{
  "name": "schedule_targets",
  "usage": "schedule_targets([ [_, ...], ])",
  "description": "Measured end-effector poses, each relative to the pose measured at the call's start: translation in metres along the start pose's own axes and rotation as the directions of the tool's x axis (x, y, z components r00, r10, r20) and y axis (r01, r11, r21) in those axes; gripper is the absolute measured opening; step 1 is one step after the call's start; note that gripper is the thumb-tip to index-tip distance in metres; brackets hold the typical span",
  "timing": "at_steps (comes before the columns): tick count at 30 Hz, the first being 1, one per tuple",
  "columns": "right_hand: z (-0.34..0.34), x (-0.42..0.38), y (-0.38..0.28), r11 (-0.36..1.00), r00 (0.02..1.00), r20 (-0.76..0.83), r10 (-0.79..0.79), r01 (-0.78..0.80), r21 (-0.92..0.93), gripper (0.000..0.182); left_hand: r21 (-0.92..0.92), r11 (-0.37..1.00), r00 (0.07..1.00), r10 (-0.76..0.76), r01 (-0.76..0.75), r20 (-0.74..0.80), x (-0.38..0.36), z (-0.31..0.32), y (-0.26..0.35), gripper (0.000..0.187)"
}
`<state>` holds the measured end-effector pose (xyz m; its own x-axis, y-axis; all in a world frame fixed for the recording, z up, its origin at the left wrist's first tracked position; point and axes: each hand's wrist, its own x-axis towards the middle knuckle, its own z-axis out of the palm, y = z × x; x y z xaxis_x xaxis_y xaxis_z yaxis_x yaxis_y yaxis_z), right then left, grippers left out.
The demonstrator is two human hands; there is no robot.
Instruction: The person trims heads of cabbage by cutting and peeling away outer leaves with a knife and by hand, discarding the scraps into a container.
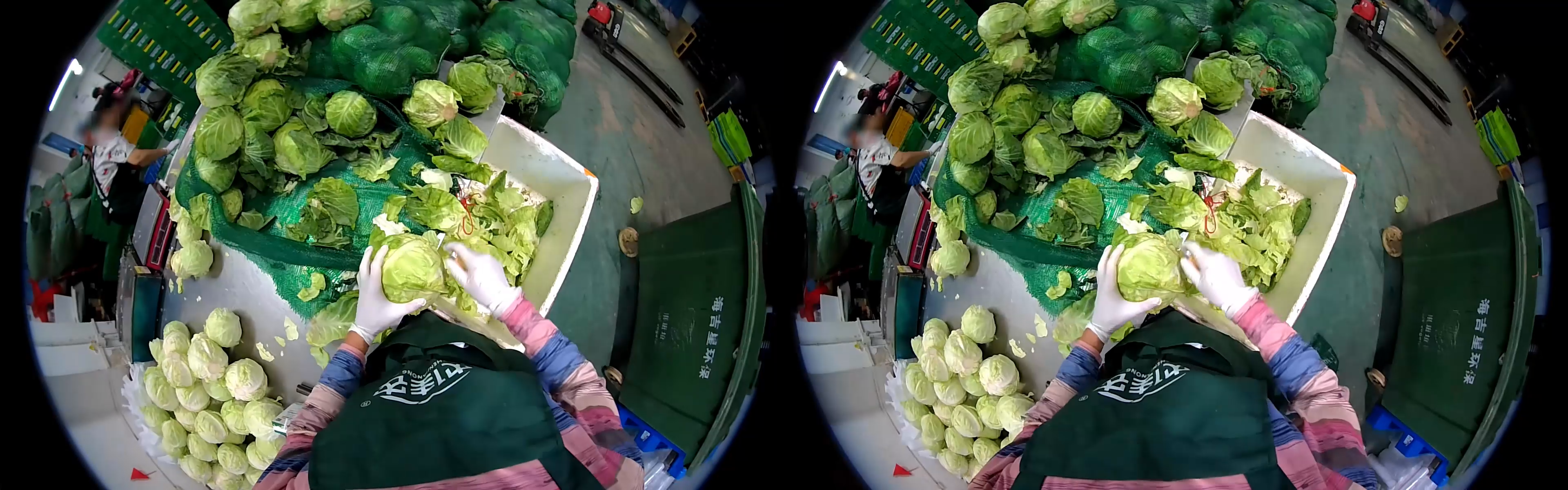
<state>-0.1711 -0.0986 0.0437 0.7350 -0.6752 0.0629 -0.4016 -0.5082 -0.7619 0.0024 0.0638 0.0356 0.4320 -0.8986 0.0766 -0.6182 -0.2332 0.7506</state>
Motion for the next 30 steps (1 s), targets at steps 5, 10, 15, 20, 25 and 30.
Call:
schedule_targets([
  [5, 0.008, -0.021, 0.003, 0.980, 0.981, 0.179, 0.072, -0.036, -0.197, 0.021, 0.085, 0.996, 1.000, -0.013, 0.014, -0.006, 0.001, 0.006, 0.009, 0.112],
  [10, 0.017, -0.022, 0.016, 0.968, 0.972, 0.215, 0.090, -0.035, -0.250, 0.032, 0.045, 0.999, 0.999, -0.026, 0.027, -0.020, 0.003, 0.006, 0.006, 0.110],
  [15, 0.030, -0.010, 0.030, 0.956, 0.918, 0.360, 0.167, -0.062, -0.287, 0.048, 0.043, 0.998, 0.999, -0.037, 0.037, -0.004, 0.007, 0.002, 0.003, 0.110],
  [20, 0.039, -0.007, 0.030, 0.939, 0.831, 0.475, 0.291, -0.153, -0.308, 0.038, 0.046, 0.999, 0.999, -0.028, 0.027, 0.034, 0.009, -0.001, -0.002, 0.109],
  [25, 0.086, 0.001, 0.091, 0.937, 0.821, 0.492, 0.289, -0.139, -0.319, 0.038, -0.034, 0.999, 0.998, -0.032, 0.033, 0.046, 0.022, -0.004, -0.003, 0.105],
  [30, 0.066, -0.009, 0.057, 0.910, 0.840, 0.493, 0.225, -0.362, 0.201, 0.067, -0.114, 0.993, 0.996, 0.044, -0.035, 0.074, 0.006, -0.014, -0.020, 0.122],
])
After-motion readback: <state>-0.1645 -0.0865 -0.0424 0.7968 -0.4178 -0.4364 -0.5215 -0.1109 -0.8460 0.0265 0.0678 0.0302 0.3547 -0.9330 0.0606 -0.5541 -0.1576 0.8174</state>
